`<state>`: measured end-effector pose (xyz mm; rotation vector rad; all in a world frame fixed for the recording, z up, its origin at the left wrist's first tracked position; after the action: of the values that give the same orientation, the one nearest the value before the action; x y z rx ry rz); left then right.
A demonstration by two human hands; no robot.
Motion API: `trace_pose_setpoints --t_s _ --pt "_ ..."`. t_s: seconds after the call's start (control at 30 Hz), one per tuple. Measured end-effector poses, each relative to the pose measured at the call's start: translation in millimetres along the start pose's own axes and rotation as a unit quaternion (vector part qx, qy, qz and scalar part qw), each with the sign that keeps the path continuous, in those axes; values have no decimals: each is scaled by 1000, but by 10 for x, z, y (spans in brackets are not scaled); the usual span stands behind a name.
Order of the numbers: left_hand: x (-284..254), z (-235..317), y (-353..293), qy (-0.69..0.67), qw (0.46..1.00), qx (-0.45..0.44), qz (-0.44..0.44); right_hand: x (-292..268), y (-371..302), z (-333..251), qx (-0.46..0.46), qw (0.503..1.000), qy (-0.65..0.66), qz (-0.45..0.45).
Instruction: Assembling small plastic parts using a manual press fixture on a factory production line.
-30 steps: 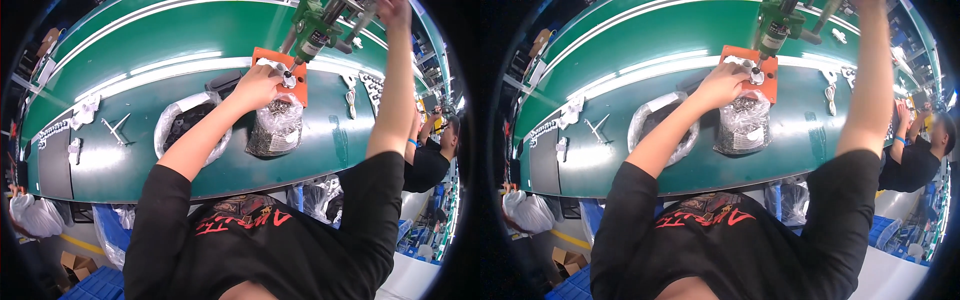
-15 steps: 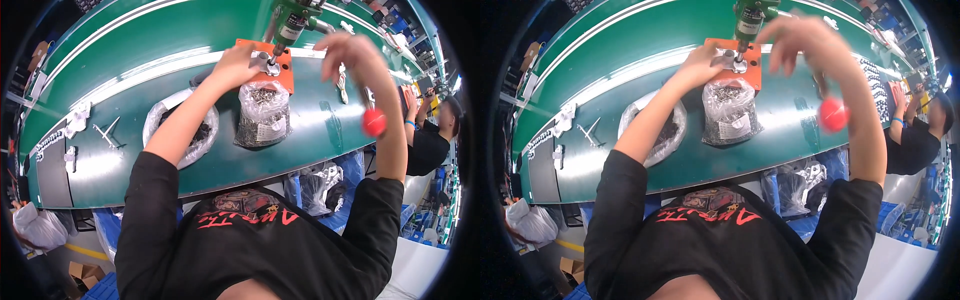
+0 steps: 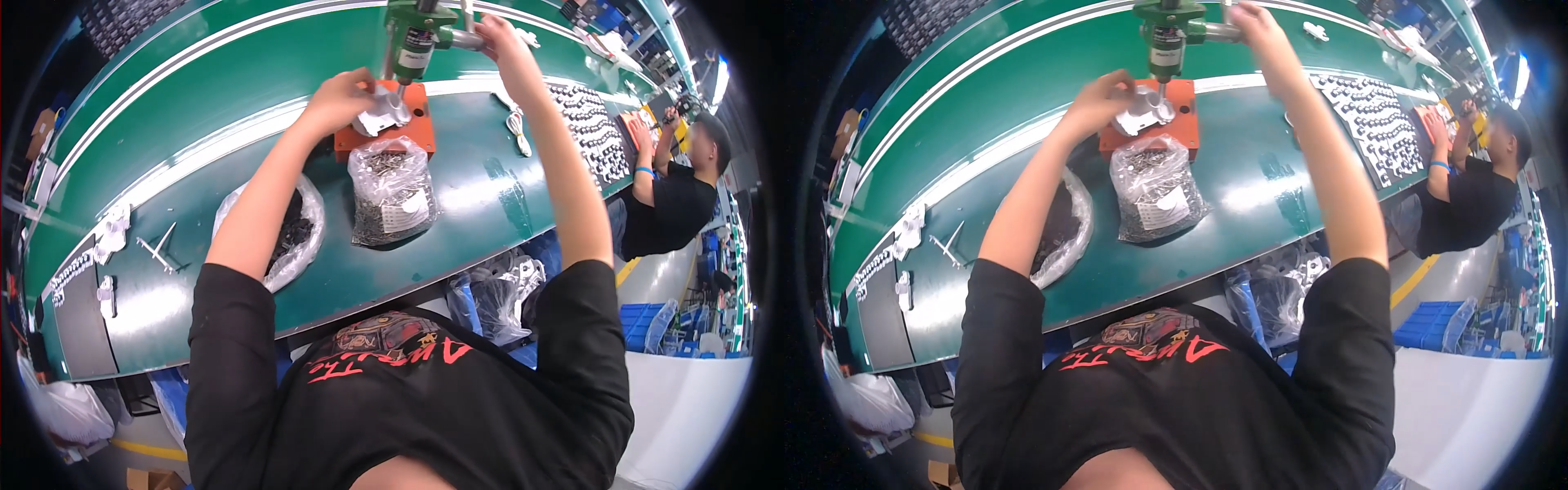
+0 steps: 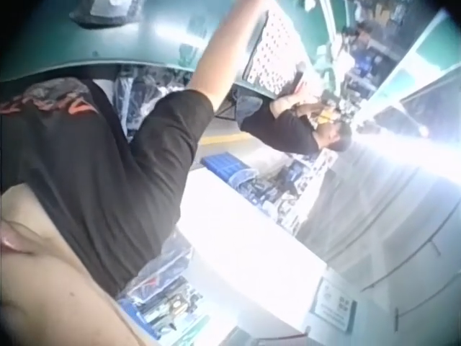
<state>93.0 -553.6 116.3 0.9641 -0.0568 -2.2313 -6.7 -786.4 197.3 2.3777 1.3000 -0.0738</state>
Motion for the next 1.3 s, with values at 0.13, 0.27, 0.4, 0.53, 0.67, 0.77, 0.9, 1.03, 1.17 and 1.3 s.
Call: trace_pose_setpoints --t_s 0.13,0.27,0.4,0.53,0.67,0.77,0.9,1.03,1.17,1.3 --pt "-357 -447 -50 -165 976 -95 109 393 -1019 -379 -222 947 -226 47" --pt "-807 -979 -217 -246 925 -148 248 1098 -1669 -329 -326 877 -319 -154" --pt "-1122 -1336 -339 -199 911 -161 324 1333 -1785 -33 -312 887 -283 -190" --pt "-1232 -1199 -755 -194 945 -154 213 1319 -1685 94 -264 913 -252 -180" --pt "-1085 -972 -1364 -200 954 -216 65 1263 -1575 125 -148 917 -288 -234" --pt "-1287 -868 -1963 -150 951 -265 62 1312 -1522 17 -136 888 -359 -254" --pt "-2144 -1314 -2834 142 920 -254 263 1506 -1482 2 -144 866 -398 -267" --pt "-2802 -1780 -3550 248 839 -299 382 1550 -1498 -2 -136 864 -398 -279" --pt "-3027 -2124 -3705 315 786 -410 338 1513 -1521 12 -131 867 -406 -259" --pt "-3459 -2793 -3986 346 755 -451 326 1514 -1544 -46 -155 870 -403 -241"
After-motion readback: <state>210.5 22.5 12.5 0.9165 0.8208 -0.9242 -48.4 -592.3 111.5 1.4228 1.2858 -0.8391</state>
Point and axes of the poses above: each hand's wrist, its own y-axis towards the middle knuckle, its own x-axis out of the palm, z = x × y, the point moved 6 cm from there along y, towards the middle knuckle, and after that the axes turned 8 degrees about -y, right-handed, at the moved point
